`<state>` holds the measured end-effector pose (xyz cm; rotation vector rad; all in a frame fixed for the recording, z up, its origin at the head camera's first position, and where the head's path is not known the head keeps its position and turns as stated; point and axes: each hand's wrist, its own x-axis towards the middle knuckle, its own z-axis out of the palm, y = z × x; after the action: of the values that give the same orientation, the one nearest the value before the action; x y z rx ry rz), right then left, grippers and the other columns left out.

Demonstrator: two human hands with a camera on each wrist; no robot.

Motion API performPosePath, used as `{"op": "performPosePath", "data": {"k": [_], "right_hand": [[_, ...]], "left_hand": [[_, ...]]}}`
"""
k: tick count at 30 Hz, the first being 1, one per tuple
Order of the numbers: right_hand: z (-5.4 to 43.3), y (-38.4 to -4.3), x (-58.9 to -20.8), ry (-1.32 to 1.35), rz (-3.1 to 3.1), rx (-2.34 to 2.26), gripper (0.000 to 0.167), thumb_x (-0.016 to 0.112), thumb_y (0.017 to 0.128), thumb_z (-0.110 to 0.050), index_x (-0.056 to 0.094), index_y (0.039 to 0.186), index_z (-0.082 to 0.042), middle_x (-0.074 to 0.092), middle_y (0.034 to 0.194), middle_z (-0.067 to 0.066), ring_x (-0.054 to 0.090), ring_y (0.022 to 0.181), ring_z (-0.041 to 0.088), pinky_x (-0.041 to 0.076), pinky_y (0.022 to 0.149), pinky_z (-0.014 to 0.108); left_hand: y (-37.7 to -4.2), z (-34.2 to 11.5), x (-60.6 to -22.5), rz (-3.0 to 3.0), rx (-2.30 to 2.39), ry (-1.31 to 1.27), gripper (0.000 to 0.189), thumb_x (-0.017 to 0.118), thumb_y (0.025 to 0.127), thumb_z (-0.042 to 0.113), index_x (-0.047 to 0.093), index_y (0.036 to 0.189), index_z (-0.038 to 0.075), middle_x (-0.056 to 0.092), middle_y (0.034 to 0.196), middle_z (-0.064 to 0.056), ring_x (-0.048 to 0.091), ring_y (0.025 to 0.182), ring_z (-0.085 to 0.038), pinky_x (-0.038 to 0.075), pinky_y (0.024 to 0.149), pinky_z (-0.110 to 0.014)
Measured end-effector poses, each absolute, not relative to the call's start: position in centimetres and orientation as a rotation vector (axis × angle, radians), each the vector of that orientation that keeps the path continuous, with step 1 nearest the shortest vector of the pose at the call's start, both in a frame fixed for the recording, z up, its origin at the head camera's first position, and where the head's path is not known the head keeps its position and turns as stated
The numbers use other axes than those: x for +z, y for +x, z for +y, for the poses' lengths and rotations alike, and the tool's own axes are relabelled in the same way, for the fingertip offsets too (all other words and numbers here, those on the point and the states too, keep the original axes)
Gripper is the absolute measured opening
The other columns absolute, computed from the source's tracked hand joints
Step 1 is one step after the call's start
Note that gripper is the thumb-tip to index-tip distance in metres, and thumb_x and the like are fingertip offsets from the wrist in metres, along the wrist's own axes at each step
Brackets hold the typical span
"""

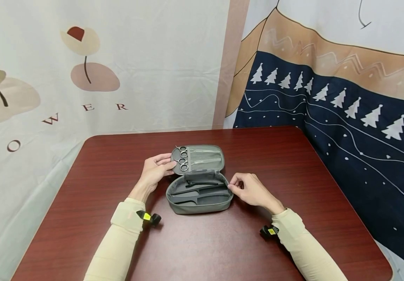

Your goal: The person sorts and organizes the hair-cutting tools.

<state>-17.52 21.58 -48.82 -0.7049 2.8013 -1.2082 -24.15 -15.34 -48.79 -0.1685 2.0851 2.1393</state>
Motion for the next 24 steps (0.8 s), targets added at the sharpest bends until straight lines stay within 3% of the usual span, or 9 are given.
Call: {"op": "performPosePath", "data": {"k": [6, 12, 24], "right_hand": [[21.6, -17.6, -49.0, -0.705, 2.802, -1.208, 0.015, 0.080, 0.102, -0.013, 0.076, 0.090, -0.021, 0.071, 0.080, -0.010, 0.062, 0.072, 0.004, 0.051, 0.069, 0.021], [21.5, -17.6, -49.0, -0.706, 2.801, -1.207, 0.014, 0.080, 0.102, -0.013, 0.076, 0.090, -0.020, 0.071, 0.080, -0.010, 0.061, 0.071, 0.002, 0.052, 0.069, 0.020], [21.4, -17.4, -48.6, -0.707, 2.800, -1.203, 0.015, 0.081, 0.102, -0.013, 0.076, 0.090, -0.021, 0.071, 0.080, -0.011, 0.062, 0.072, 0.000, 0.052, 0.070, 0.021]], "left_hand": [[-23.9, -15.6, -48.3, 2.098, 2.134, -0.159, 0.059, 0.079, 0.103, 0.004, 0.060, 0.157, -0.005, 0.078, 0.133, -0.014, 0.079, 0.084, -0.001, 0.069, 0.080, -0.023], [-23.5, -15.7, -47.7, 2.109, 2.146, -0.136, 0.057, 0.079, 0.102, 0.001, 0.062, 0.156, -0.005, 0.079, 0.126, -0.008, 0.080, 0.083, -0.003, 0.070, 0.079, -0.026], [-22.6, -16.1, -46.5, 2.202, 2.111, -0.018, 0.056, 0.078, 0.102, -0.003, 0.061, 0.154, -0.010, 0.075, 0.136, -0.027, 0.080, 0.088, -0.002, 0.072, 0.085, -0.033]]}}
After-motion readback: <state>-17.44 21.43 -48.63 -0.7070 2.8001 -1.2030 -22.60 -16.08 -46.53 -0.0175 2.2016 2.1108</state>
